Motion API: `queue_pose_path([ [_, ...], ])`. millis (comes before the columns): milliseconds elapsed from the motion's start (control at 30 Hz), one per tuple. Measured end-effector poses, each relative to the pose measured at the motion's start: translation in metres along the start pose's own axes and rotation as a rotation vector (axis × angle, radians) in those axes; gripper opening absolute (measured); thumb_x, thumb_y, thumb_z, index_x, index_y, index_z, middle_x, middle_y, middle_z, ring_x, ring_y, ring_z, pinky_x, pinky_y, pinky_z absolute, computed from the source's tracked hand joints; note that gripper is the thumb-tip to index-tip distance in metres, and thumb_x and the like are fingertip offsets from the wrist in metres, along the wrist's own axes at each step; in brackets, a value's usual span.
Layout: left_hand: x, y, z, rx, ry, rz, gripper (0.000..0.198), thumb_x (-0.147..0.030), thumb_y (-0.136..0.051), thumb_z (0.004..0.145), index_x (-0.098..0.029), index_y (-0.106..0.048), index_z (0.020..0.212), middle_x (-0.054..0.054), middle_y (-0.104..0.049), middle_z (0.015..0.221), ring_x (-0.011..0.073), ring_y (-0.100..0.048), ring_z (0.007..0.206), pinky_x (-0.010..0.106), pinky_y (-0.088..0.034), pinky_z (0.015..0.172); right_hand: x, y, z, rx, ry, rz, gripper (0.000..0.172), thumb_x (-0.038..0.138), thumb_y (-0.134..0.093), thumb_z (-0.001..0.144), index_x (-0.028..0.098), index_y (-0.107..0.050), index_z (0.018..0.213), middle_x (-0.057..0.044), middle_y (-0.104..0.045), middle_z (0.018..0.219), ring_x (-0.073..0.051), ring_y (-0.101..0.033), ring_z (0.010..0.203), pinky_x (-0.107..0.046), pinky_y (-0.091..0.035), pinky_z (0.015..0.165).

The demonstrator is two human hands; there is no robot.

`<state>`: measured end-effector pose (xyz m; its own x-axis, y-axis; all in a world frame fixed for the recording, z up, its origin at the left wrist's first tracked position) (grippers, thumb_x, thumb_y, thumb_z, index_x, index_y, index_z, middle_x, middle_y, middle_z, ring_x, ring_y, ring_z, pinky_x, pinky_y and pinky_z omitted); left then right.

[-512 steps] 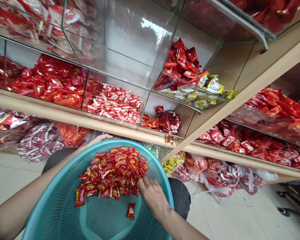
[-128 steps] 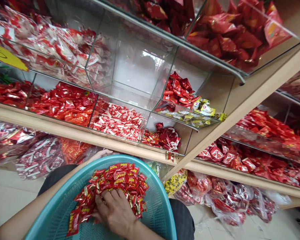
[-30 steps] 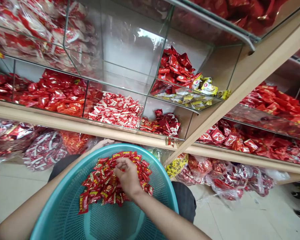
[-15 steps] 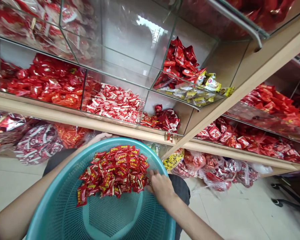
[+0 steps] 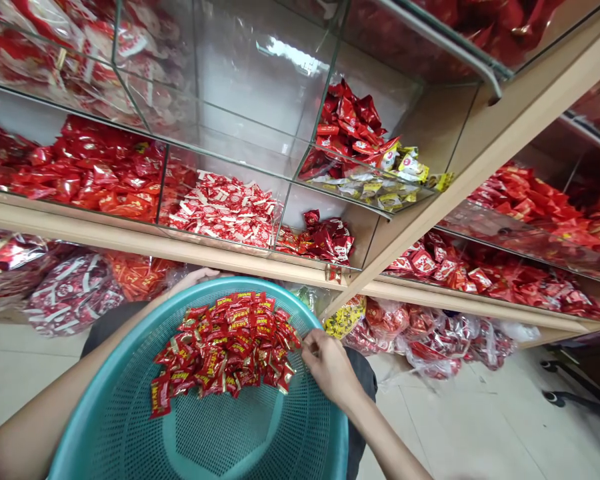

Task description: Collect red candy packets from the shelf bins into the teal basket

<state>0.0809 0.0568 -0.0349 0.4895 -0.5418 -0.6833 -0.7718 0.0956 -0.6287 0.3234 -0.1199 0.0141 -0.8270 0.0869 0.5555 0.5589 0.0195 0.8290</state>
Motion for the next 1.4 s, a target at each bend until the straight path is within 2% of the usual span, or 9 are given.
queue_pose_path([
  [167, 0.008, 0.010, 0.015, 0.014, 0.154, 0.063, 0.031, -0.030, -0.049, 0.082, -0.005, -0.055, 0.099, 0.006, -0.056, 0.097, 0.0193, -0.054, 0.089, 0.033, -0.047, 0.078, 0.021, 0.012, -0.015, 0.057, -0.202, 0.863, 0.020, 0.036, -0.059, 0.073, 0.018, -0.053, 0.069, -0.002, -0.061, 0.072, -0.015, -0.062, 0.072, -0.030, -0.050, 0.071],
  [300, 0.011, 0.012, 0.018, 0.045, 0.190, 0.076, 0.035, -0.034, -0.047, 0.083, -0.005, -0.054, 0.102, 0.006, -0.056, 0.096, 0.0189, -0.055, 0.088, 0.033, -0.047, 0.076, 0.037, 0.013, -0.026, 0.042, -0.215, 0.994, 0.023, 0.036, -0.065, 0.070, 0.016, -0.055, 0.070, -0.003, -0.063, 0.072, -0.016, -0.063, 0.075, -0.029, -0.050, 0.072],
  [500, 0.012, 0.010, 0.015, 0.119, 0.207, 0.086, 0.039, -0.038, -0.044, 0.085, -0.006, -0.054, 0.104, 0.008, -0.058, 0.093, 0.0163, -0.056, 0.083, 0.032, -0.047, 0.075, 0.045, 0.015, -0.031, 0.069, -0.176, 0.938, 0.023, 0.038, -0.062, 0.075, 0.015, -0.057, 0.074, -0.005, -0.066, 0.075, -0.015, -0.063, 0.075, -0.027, -0.049, 0.072],
  [733, 0.012, 0.002, 0.013, 0.260, 0.224, 0.104, 0.037, -0.020, -0.040, 0.082, 0.000, -0.050, 0.111, 0.009, -0.063, 0.087, 0.0172, -0.058, 0.079, 0.027, -0.043, 0.076, 0.050, 0.018, -0.031, 0.065, -0.093, 0.895, 0.019, 0.034, -0.061, 0.076, 0.015, -0.058, 0.075, -0.005, -0.066, 0.078, -0.013, -0.063, 0.071, -0.025, -0.051, 0.069],
  [900, 0.014, 0.002, 0.014, 0.305, 0.233, 0.127, 0.043, -0.023, -0.042, 0.080, -0.005, -0.049, 0.118, 0.008, -0.064, 0.089, 0.0173, -0.059, 0.076, 0.025, -0.043, 0.074, 0.054, 0.021, -0.036, -0.124, 0.110, 0.712, 0.014, 0.028, -0.056, 0.080, 0.015, -0.057, 0.074, -0.009, -0.063, 0.097, -0.012, -0.064, 0.068, -0.024, -0.054, 0.060],
  [1000, 0.015, 0.004, 0.014, 0.341, 0.250, 0.152, 0.046, -0.026, -0.045, 0.079, -0.008, -0.049, 0.120, 0.008, -0.064, 0.093, 0.0195, -0.060, 0.078, 0.028, -0.044, 0.075, 0.062, 0.024, -0.048, -0.335, 0.350, 0.362, 0.008, 0.018, -0.050, 0.082, 0.018, -0.057, 0.087, -0.011, -0.060, 0.106, -0.015, -0.064, 0.081, -0.025, -0.055, 0.069],
  [1133, 0.015, 0.006, 0.016, 0.349, 0.248, 0.169, 0.049, -0.025, -0.043, 0.079, -0.009, -0.045, 0.125, 0.009, -0.063, 0.097, 0.0203, -0.060, 0.082, 0.030, -0.043, 0.081, 0.074, 0.019, -0.064, -0.421, 0.683, -0.068, 0.036, 0.004, -0.050, 0.080, 0.017, -0.050, 0.114, -0.013, -0.054, 0.120, -0.018, -0.055, 0.106, -0.025, -0.050, 0.087],
  [1267, 0.015, 0.006, 0.015, 0.352, 0.260, 0.183, 0.052, -0.029, -0.045, 0.079, -0.009, -0.043, 0.126, 0.009, -0.063, 0.097, 0.0211, -0.060, 0.082, 0.031, -0.043, 0.081, 0.076, 0.017, -0.069, -0.424, 0.761, -0.196, 0.046, 0.002, -0.049, 0.079, 0.014, -0.044, 0.122, -0.015, -0.051, 0.124, -0.019, -0.053, 0.110, -0.025, -0.048, 0.090],
  [1400, 0.013, 0.004, 0.012, 0.302, 0.252, 0.199, 0.051, -0.027, -0.044, 0.079, -0.009, -0.043, 0.126, 0.008, -0.064, 0.094, 0.0193, -0.060, 0.076, 0.028, -0.043, 0.078, 0.077, 0.017, -0.063, -0.384, 0.709, -0.105, 0.035, 0.005, -0.049, 0.079, 0.015, -0.050, 0.112, -0.013, -0.055, 0.118, -0.017, -0.056, 0.104, -0.025, -0.049, 0.086],
])
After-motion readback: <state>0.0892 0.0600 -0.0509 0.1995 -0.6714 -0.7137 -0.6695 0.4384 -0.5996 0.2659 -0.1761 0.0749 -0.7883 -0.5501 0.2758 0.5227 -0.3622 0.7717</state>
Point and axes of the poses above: each hand's wrist, its own z-axis towards the middle knuckle, its own y-axis out of the back of the hand, x = y × z, the point moved 5 cm from there along z, towards the middle knuckle
